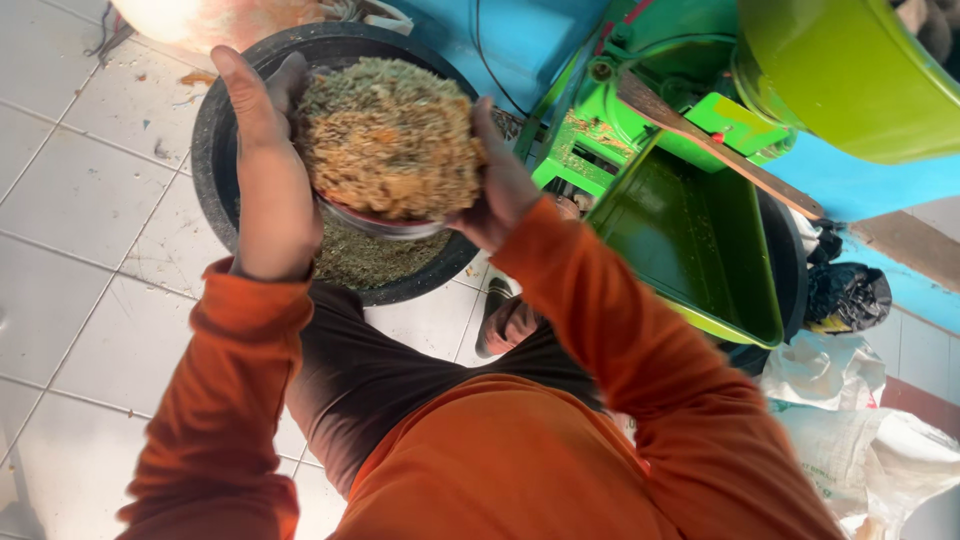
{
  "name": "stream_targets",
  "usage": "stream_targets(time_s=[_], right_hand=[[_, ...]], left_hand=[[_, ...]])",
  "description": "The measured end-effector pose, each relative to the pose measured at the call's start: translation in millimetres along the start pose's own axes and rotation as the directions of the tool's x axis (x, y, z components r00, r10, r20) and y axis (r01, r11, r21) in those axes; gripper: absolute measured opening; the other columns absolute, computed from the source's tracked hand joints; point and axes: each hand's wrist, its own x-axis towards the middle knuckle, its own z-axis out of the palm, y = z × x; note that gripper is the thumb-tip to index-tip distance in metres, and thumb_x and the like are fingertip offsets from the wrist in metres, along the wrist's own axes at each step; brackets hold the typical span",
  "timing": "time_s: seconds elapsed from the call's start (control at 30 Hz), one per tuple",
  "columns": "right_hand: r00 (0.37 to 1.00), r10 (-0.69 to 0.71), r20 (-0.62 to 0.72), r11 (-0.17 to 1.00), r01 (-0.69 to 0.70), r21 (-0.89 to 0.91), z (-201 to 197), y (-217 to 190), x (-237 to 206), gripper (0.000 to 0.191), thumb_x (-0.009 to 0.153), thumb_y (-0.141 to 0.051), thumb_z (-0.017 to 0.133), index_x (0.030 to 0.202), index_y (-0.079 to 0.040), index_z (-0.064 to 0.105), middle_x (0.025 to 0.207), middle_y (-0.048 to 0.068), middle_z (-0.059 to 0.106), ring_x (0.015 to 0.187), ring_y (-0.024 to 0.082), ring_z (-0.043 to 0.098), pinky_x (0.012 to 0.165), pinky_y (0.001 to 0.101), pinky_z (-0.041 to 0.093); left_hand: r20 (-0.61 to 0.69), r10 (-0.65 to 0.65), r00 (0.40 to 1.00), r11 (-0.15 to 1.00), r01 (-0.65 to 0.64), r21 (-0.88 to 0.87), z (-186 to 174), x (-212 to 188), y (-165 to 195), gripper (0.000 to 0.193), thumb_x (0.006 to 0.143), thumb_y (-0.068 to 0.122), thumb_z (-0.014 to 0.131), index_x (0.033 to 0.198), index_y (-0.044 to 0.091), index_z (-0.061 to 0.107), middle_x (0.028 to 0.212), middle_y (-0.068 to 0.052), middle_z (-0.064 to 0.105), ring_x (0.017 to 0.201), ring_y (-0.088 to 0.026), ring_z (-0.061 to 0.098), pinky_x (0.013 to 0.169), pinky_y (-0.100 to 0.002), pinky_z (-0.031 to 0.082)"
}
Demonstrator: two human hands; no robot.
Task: The person sits at a green motorized grinding mill and scoops cracked grain from a large black basin into the machine's hopper using a metal scoop, pushing the material in by hand and with the scoop. Ground powder collects in a second basin, and the person occasionally stirs the collected material and refills the hopper to keep the mill running.
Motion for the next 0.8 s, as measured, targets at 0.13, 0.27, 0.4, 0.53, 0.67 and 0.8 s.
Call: stream_targets(time_s=[0.13,0.27,0.4,0.53,0.67,0.8], right_hand=[[0.998,-0.04,0.058,0.995,0.035,0.091,2,-47,-51,0.076,0.103,-0.061,0.037,0.156,-0.006,0.041,0.153,0.018,0.057,0.141,0.034,0.057,0.119,0.0514,0.051],[0.996,-0.085,-0.023,0.994,0.083,-0.078,-21,-93,-112,0.076,0.101,-0.061,0.042,0.154,-0.007,0.042,0.152,0.017,0.056,0.141,0.035,0.055,0.119,0.0535,0.048],[0.979,-0.184,-0.089,0.961,0.161,-0.224,-67,-127,-164,0.073,0.104,-0.058,0.049,0.155,-0.006,0.043,0.154,0.016,0.054,0.141,0.033,0.056,0.12,0.0525,0.048],[0.968,-0.177,-0.176,0.966,0.137,-0.221,-127,-143,-196,0.076,0.1,-0.06,0.055,0.155,-0.008,0.045,0.154,0.013,0.055,0.139,0.029,0.057,0.117,0.0493,0.048],[0.943,-0.202,-0.263,0.943,0.114,-0.313,-173,-157,-215,0.081,0.093,-0.063,0.06,0.153,-0.012,0.044,0.151,0.012,0.056,0.136,0.027,0.058,0.115,0.0472,0.049],[0.948,-0.193,-0.252,0.93,0.095,-0.354,-189,-164,-225,0.086,0.092,-0.066,0.06,0.153,-0.007,0.046,0.15,0.015,0.058,0.136,0.028,0.059,0.113,0.0458,0.05]], left_hand=[[0.096,0.107,0.99,0.978,-0.122,0.167,55,-26,24,0.12,0.094,0.087,0.028,0.155,-0.016,0.027,0.162,-0.026,0.039,0.151,-0.03,0.039,0.124,-0.036,0.026],[0.185,0.024,0.983,0.996,-0.039,0.078,118,-37,6,0.118,0.094,0.084,0.025,0.163,-0.012,0.015,0.173,-0.025,0.022,0.162,-0.03,0.023,0.132,-0.035,0.019],[0.312,-0.001,0.95,0.997,0.025,-0.073,188,-32,-42,0.115,0.099,0.081,0.025,0.165,-0.01,0.001,0.176,-0.024,-0.002,0.167,-0.03,0.002,0.136,-0.036,0.009],[0.384,-0.129,0.914,0.974,0.19,-0.123,232,-41,-86,0.112,0.097,0.079,0.028,0.164,-0.006,-0.003,0.175,-0.02,-0.005,0.163,-0.029,-0.002,0.13,-0.036,0.007],[0.394,-0.157,0.906,0.963,0.228,-0.14,264,-46,-118,0.11,0.098,0.077,0.028,0.164,-0.007,0.004,0.175,-0.022,0.012,0.163,-0.031,0.015,0.129,-0.036,0.017],[0.385,-0.236,0.892,0.943,0.305,-0.129,282,-41,-142,0.11,0.097,0.077,0.03,0.163,-0.006,0.004,0.174,-0.02,0.01,0.161,-0.025,0.013,0.127,-0.035,0.014]])
